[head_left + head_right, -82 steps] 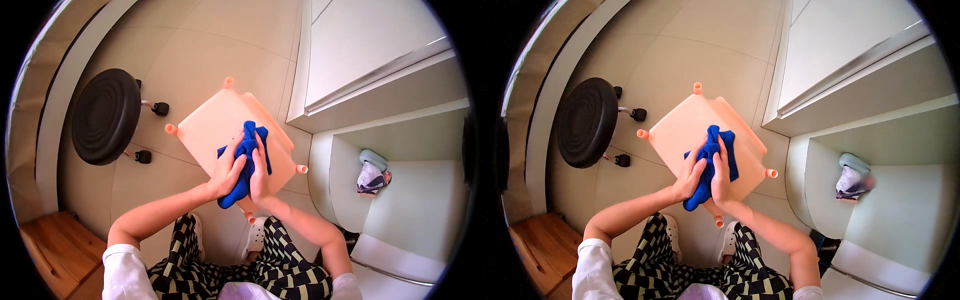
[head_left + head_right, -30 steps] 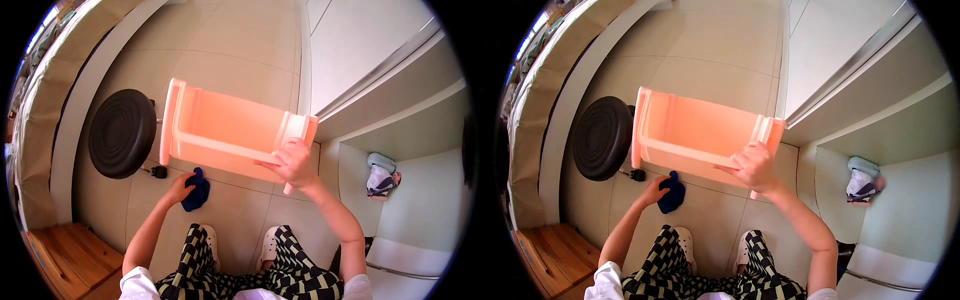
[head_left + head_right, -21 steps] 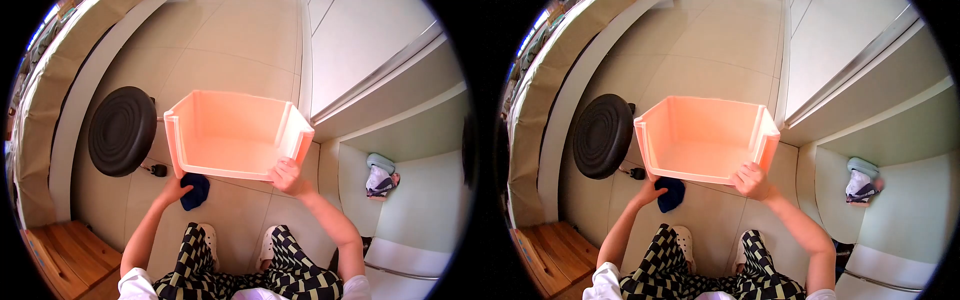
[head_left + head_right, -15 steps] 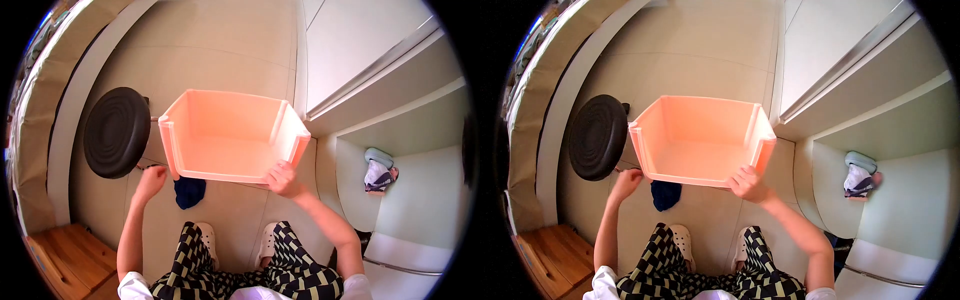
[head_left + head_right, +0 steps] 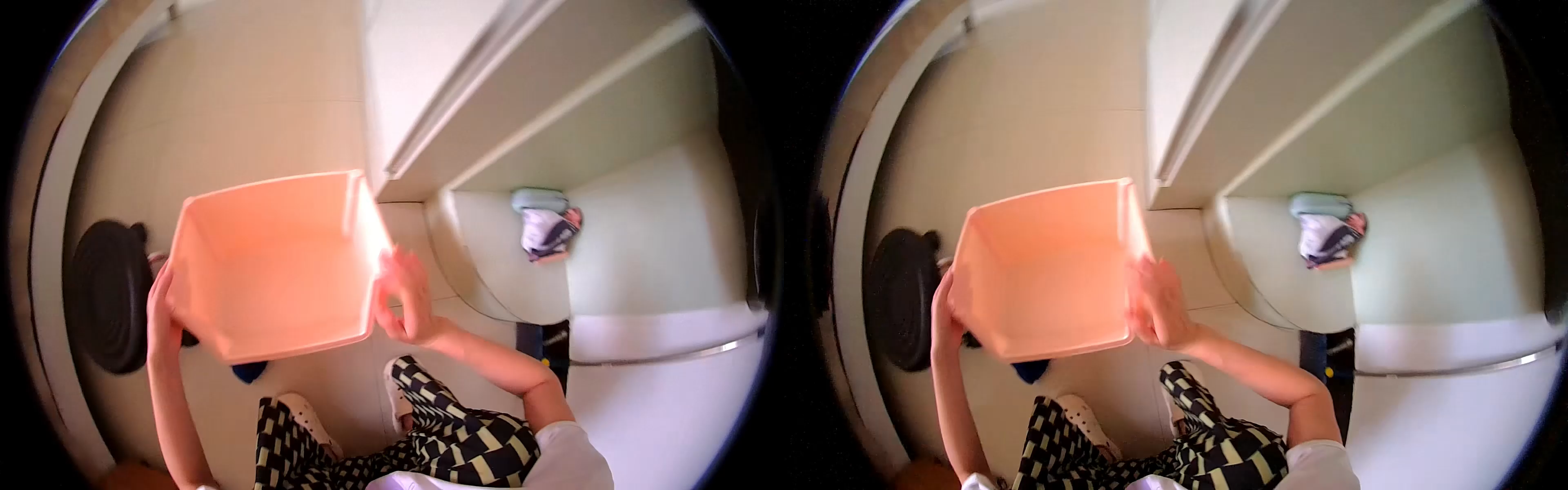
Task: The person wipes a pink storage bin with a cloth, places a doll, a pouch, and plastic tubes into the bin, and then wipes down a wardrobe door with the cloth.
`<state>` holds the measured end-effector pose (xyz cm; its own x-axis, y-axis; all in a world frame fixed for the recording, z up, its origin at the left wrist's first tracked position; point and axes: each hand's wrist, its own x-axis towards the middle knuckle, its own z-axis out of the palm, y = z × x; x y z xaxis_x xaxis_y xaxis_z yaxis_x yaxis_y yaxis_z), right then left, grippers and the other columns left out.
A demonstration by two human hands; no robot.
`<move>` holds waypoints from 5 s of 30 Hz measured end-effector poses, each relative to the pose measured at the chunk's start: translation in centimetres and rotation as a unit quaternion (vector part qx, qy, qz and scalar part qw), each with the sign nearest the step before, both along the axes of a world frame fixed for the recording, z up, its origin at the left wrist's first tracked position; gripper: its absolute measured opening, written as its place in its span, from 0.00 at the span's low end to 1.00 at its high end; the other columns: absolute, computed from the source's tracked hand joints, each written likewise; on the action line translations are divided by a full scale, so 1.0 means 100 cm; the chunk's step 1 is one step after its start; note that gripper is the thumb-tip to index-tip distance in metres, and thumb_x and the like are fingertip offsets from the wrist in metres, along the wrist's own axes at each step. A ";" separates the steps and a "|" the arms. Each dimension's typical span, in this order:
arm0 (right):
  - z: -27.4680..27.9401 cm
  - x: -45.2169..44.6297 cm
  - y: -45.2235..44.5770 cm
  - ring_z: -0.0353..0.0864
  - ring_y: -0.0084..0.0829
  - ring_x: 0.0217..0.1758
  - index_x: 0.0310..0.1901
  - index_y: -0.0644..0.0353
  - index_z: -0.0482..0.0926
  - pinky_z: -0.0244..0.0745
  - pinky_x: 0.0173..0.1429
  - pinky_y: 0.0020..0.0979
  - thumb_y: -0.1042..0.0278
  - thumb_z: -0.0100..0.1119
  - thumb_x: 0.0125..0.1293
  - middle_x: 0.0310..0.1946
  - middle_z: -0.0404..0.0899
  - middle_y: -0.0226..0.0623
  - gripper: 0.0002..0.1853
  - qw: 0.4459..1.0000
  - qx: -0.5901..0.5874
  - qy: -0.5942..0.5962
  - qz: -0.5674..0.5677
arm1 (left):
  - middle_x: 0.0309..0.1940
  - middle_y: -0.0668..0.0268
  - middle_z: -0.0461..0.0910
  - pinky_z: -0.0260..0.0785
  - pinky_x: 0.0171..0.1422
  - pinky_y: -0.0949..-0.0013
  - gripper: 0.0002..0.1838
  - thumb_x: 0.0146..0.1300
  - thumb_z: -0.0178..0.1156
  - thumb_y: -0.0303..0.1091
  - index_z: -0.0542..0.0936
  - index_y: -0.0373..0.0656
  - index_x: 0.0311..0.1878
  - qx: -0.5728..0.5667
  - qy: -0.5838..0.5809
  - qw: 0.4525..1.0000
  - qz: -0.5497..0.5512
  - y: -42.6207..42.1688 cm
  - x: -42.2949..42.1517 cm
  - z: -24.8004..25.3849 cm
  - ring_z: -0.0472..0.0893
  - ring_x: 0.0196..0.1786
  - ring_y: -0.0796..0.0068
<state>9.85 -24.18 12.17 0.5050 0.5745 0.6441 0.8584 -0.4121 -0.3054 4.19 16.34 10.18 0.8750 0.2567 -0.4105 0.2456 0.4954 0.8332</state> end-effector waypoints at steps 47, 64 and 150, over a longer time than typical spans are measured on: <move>0.014 0.035 -0.270 0.77 0.27 0.54 0.62 0.60 0.72 0.70 0.61 0.33 0.60 0.53 0.74 0.53 0.78 0.35 0.20 0.744 0.410 0.316 -0.423 | 0.64 0.44 0.70 0.71 0.63 0.57 0.30 0.63 0.56 0.22 0.65 0.37 0.70 0.339 -0.480 0.707 -0.394 -0.373 0.125 0.068 0.74 0.63 0.46; -0.029 0.093 -0.446 0.79 0.24 0.42 0.44 0.55 0.79 0.69 0.49 0.27 0.55 0.56 0.66 0.39 0.81 0.30 0.13 0.572 0.412 0.445 -0.552 | 0.71 0.50 0.65 0.60 0.73 0.64 0.34 0.70 0.54 0.37 0.56 0.36 0.75 0.143 -0.075 0.877 -0.452 -0.583 0.149 -0.014 0.66 0.73 0.58; -0.027 0.141 -0.396 0.72 0.34 0.65 0.65 0.67 0.68 0.65 0.68 0.34 0.60 0.54 0.73 0.62 0.74 0.45 0.26 0.709 0.344 0.352 -0.504 | 0.69 0.48 0.66 0.64 0.71 0.59 0.28 0.68 0.48 0.28 0.61 0.33 0.71 0.121 -0.179 0.924 -0.316 -0.552 0.165 0.025 0.69 0.70 0.55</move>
<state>23.91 -63.77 9.50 0.7719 -0.6355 -0.0197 -0.2326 -0.2534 -0.9390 20.70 -38.85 12.71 0.9502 -0.3054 -0.0623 0.1086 0.1370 0.9846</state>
